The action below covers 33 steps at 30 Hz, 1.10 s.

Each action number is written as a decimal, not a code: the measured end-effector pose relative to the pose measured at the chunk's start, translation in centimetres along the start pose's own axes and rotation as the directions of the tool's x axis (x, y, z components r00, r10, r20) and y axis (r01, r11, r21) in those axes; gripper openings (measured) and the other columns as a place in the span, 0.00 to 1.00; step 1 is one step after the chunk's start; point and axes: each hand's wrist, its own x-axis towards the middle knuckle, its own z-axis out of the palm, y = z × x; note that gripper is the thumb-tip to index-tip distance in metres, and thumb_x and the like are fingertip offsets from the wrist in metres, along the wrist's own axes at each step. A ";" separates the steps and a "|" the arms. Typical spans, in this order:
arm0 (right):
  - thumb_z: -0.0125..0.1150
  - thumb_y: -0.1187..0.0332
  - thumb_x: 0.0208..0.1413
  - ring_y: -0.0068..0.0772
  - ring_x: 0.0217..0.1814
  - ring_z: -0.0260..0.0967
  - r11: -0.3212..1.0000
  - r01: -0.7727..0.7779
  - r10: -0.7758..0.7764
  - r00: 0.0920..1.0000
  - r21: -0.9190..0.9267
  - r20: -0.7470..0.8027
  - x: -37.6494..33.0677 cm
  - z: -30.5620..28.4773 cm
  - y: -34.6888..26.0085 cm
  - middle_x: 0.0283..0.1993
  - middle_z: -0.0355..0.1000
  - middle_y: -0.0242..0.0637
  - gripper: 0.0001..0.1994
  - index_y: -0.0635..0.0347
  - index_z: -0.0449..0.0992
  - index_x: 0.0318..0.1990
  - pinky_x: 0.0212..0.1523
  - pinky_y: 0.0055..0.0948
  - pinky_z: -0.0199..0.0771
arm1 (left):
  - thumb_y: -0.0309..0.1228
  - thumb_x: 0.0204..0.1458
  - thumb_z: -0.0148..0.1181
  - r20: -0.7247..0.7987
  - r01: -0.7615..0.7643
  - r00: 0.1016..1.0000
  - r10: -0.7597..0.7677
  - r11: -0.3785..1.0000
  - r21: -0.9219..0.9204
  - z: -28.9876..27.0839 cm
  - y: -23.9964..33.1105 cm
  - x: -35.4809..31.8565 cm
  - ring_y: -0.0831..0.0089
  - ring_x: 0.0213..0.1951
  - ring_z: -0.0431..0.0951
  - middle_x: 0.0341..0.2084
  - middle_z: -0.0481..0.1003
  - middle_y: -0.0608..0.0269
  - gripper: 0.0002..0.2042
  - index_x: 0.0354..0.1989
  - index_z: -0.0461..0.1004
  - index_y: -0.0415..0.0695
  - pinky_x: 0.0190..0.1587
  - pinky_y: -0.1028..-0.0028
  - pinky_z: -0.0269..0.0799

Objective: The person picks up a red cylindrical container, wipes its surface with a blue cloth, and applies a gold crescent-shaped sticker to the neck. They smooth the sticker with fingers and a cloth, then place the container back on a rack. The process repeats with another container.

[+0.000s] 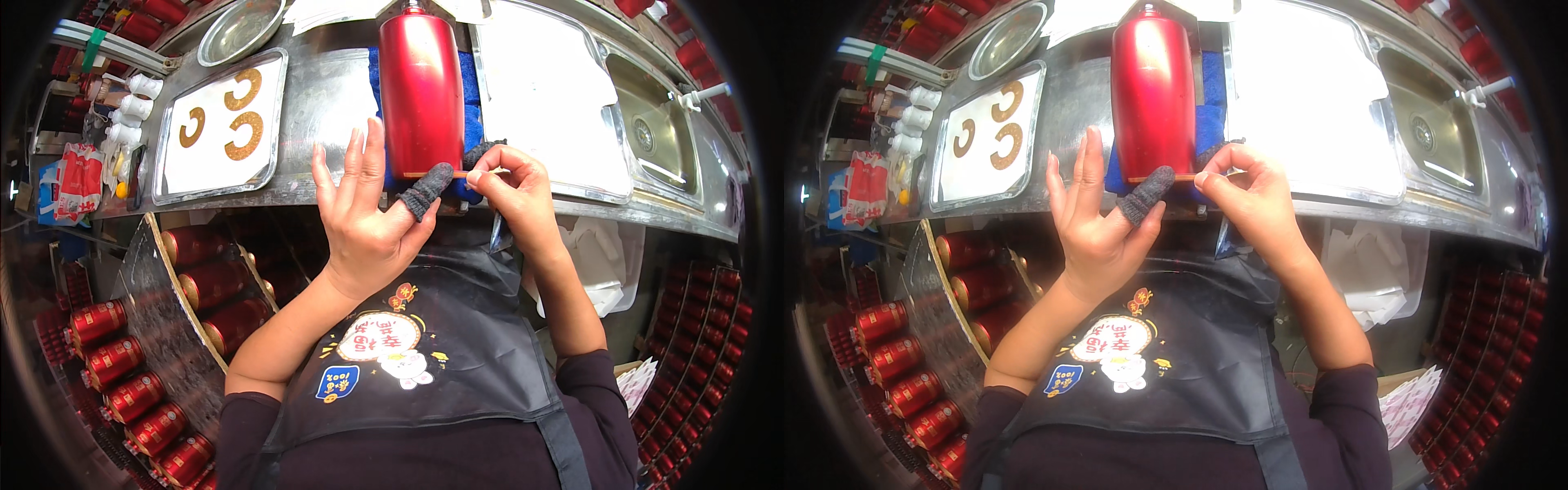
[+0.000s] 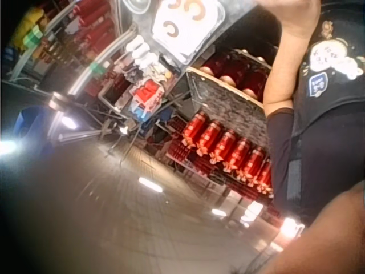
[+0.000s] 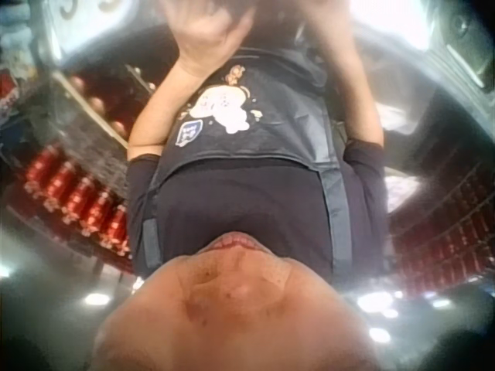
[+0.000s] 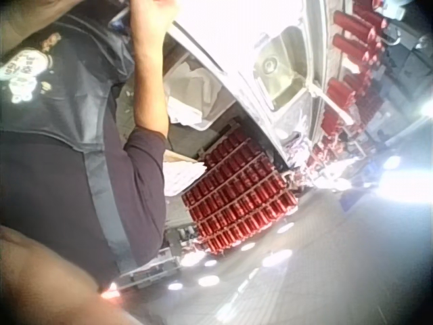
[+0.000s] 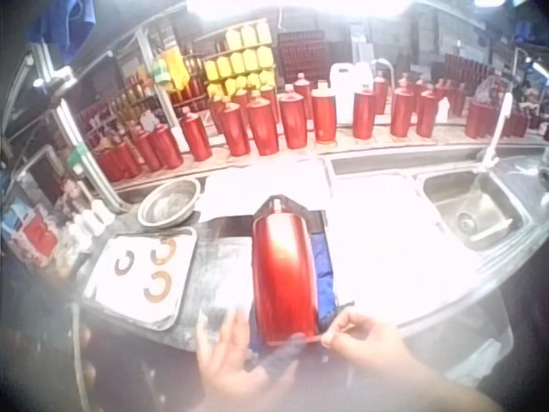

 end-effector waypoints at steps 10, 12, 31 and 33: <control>0.65 0.75 0.57 0.06 0.27 0.62 1.000 -0.002 0.002 1.000 -0.001 0.007 0.5 0.2 0.4 0.31 0.73 0.23 0.02 0.62 0.77 0.33 0.27 0.13 0.58 | 0.33 0.44 0.67 0.028 -0.145 0.989 0.143 0.984 0.107 1.5 0.6 2.8 0.32 0.60 0.70 0.65 0.68 0.42 0.05 0.30 0.84 0.50 0.63 0.28 0.51; 0.66 0.74 0.57 0.05 0.27 0.62 0.999 -0.014 0.017 0.998 -0.052 0.061 0.4 0.2 0.2 0.31 0.72 0.22 0.03 0.62 0.77 0.33 0.27 0.12 0.58 | 0.34 0.45 0.68 -0.073 -0.113 0.991 0.116 0.993 0.032 2.2 -0.2 3.0 0.37 0.60 0.72 0.64 0.70 0.48 0.11 0.38 0.84 0.49 0.64 0.33 0.54; 0.66 0.72 0.56 0.06 0.27 0.59 0.998 -0.003 0.008 0.998 -0.070 0.065 0.2 -0.8 -1.1 0.28 0.70 0.21 0.05 0.61 0.76 0.32 0.27 0.13 0.53 | 0.31 0.46 0.74 -0.049 0.069 0.996 -0.078 0.983 -0.168 1.8 -1.8 -2.4 0.46 0.64 0.71 0.65 0.69 0.45 0.19 0.48 0.82 0.41 0.69 0.36 0.43; 0.66 0.72 0.56 0.06 0.27 0.58 0.999 -0.002 0.006 0.998 -0.051 0.065 0.2 -0.8 -1.0 0.28 0.70 0.21 0.05 0.61 0.76 0.32 0.26 0.13 0.53 | 0.31 0.44 0.74 -0.051 0.028 0.998 -0.035 0.990 -0.137 1.6 -1.7 -1.8 0.44 0.62 0.72 0.64 0.69 0.46 0.18 0.46 0.84 0.45 0.68 0.35 0.44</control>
